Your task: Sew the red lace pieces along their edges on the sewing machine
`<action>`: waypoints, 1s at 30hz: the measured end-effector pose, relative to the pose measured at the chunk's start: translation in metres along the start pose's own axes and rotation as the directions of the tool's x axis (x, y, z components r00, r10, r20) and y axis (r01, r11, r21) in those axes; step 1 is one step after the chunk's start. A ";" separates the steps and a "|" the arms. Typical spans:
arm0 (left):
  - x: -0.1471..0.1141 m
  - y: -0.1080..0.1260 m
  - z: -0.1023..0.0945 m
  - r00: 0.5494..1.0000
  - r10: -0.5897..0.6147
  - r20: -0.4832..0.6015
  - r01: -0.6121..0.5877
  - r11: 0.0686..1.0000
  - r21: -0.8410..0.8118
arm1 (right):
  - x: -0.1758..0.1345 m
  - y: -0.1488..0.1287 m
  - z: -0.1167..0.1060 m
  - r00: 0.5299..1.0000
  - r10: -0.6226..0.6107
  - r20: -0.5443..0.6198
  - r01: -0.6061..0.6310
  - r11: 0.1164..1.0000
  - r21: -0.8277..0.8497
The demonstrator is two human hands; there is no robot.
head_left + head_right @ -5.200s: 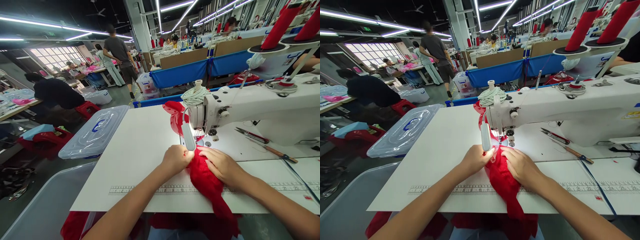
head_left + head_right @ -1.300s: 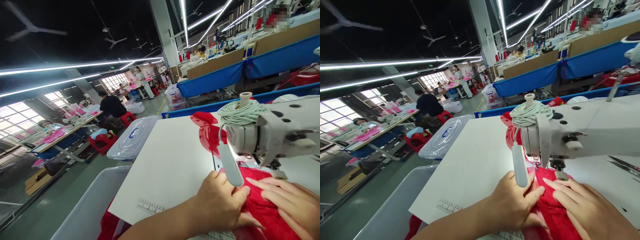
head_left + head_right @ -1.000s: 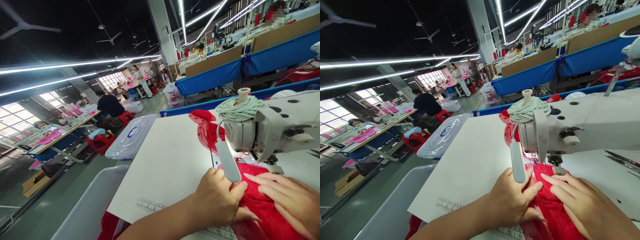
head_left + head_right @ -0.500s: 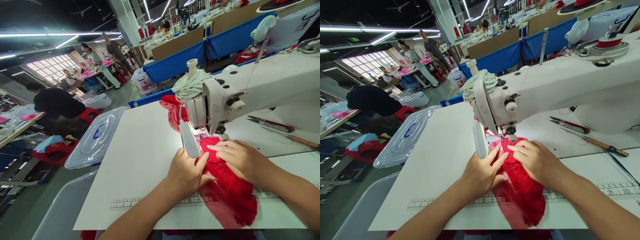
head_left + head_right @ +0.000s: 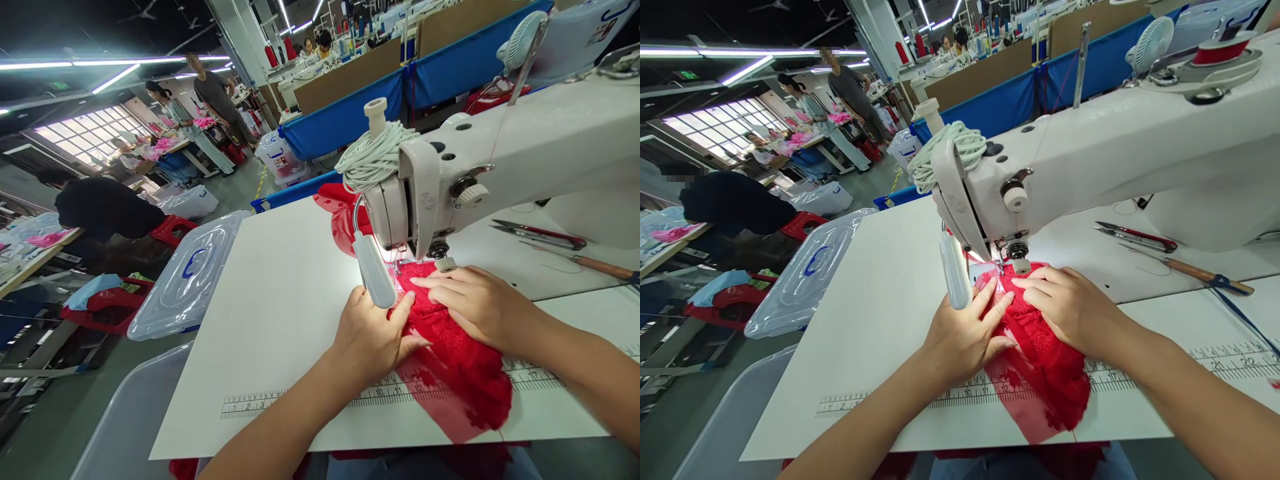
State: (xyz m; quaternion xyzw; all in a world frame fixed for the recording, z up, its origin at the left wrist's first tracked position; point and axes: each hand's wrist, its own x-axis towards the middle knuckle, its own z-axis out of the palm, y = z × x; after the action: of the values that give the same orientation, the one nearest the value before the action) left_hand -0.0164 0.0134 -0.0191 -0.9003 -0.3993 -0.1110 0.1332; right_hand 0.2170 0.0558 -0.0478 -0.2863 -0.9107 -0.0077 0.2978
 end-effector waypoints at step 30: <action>0.002 0.005 -0.007 0.997 0.039 -0.072 -0.043 0.998 -0.053 | 0.000 0.000 0.003 0.995 -0.076 -0.066 0.080 0.995 0.059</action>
State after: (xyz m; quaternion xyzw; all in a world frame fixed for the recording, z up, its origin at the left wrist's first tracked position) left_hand -0.0119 0.0091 -0.0124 -0.9071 -0.3725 -0.1509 0.1250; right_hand 0.2153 0.0558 -0.0506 -0.2407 -0.9109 -0.0005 0.3350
